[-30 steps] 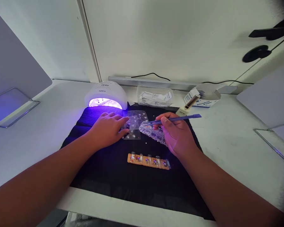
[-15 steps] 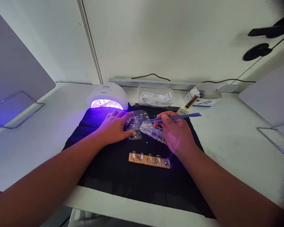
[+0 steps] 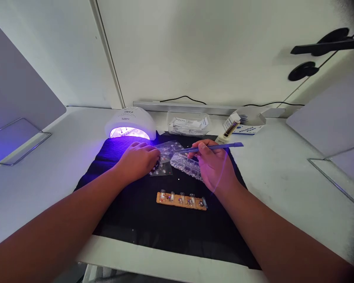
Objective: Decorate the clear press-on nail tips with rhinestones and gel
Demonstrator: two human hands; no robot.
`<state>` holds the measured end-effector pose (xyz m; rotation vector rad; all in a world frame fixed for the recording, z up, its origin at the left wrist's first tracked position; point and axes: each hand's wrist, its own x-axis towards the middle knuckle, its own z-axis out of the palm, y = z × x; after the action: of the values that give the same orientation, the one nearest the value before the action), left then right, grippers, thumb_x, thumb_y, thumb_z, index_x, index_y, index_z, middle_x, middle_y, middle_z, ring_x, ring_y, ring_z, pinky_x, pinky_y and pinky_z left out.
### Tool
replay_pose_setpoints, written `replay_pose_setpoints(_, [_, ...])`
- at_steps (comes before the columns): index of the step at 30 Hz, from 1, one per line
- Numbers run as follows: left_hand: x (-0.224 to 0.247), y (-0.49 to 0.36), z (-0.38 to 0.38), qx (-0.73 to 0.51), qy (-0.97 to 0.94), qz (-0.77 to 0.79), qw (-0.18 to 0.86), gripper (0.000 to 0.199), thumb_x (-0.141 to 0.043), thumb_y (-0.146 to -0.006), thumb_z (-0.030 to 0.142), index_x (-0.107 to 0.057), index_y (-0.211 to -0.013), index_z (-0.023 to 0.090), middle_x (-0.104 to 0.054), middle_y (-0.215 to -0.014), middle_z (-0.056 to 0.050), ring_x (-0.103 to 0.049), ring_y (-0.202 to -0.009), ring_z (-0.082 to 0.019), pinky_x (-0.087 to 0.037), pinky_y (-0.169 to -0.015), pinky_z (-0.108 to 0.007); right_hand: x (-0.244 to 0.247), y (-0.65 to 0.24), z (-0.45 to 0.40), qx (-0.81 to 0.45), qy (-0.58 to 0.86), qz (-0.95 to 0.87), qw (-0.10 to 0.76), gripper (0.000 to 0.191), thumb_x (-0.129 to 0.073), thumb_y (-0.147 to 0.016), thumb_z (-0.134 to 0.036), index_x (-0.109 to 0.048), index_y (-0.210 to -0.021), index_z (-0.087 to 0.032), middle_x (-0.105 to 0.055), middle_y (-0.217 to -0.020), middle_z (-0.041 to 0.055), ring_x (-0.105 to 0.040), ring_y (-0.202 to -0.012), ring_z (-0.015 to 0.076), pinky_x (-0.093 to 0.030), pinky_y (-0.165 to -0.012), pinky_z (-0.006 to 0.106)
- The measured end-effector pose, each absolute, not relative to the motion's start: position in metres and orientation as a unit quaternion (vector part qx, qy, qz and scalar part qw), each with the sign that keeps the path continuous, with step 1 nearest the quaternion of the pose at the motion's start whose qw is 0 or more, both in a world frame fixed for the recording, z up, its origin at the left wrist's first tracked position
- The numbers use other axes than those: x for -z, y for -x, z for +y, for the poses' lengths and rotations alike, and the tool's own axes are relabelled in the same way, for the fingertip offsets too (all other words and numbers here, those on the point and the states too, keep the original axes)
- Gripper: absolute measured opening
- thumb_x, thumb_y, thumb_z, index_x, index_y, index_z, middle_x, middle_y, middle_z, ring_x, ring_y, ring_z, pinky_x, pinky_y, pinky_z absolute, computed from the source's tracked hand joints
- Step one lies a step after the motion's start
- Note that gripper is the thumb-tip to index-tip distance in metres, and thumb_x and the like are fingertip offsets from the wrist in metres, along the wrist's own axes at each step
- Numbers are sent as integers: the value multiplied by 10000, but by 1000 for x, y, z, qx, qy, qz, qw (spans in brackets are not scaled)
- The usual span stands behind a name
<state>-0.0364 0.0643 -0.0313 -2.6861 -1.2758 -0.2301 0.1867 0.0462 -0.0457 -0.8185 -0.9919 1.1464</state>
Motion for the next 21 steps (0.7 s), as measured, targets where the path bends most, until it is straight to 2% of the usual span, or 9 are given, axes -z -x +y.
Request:
replay_pose_setpoints(5, [34, 41, 65, 140, 889, -414, 135, 234, -504, -941, 234, -731, -992, 217, -733, -990, -76, -661, -952, -281, -483, -811, -416, 44, -187, 47, -515, 335, -420, 668, 203, -807, -701, -401, -709, -726, -224, -646, -678, -46, -602, -602, 103, -469, -676, 291])
replay_pose_setpoints(7, [36, 44, 64, 180, 879, -413, 157, 253, -500, -947, 244, -732, -1046, 227, -731, -916, -73, -666, -825, -242, -475, -712, -359, 42, -188, 48, -524, 327, -413, 669, 225, -835, -668, -407, -707, -707, -226, -652, -687, -48, -603, -588, 99, -475, -660, 283])
replay_pose_setpoints(10, [37, 48, 61, 235, 870, -397, 172, 268, -486, -970, 278, -717, -1101, 244, -723, -740, -14, -607, -572, -153, -390, -547, -262, 39, -191, 46, -561, 313, -401, 653, 239, -856, -649, -406, -708, -704, -227, -646, -680, -44, -604, -602, 100, -495, -655, 276])
replay_pose_setpoints(14, [34, 48, 55, 303, 871, -350, 166, 224, -507, -963, 235, -707, -1062, 222, -704, -638, 40, -571, -487, -97, -366, -497, -216, 34, -194, 40, -637, 288, -392, 598, 226, -814, -719, -432, -703, -749, -237, -621, -619, -34, -621, -645, 130, -540, -699, 314])
replay_pose_setpoints(17, [29, 46, 51, 346, 871, -317, 148, 184, -528, -949, 207, -699, -1009, 178, -735, -700, 21, -628, -528, -95, -446, -529, -211, 33, -194, 37, -658, 277, -394, 579, 225, -798, -740, -439, -695, -772, -241, -637, -646, -30, -643, -667, 145, -562, -734, 348])
replay_pose_setpoints(21, [25, 43, 44, 396, 865, -291, 97, 174, -560, -915, 147, -689, -1032, 164, -784, -969, -46, -742, -805, -135, -558, -725, -225, 32, -191, 34, -632, 266, -417, 596, 203, -815, -730, -412, -716, -755, -237, -658, -743, -26, -638, -674, 113, -567, -741, 295])
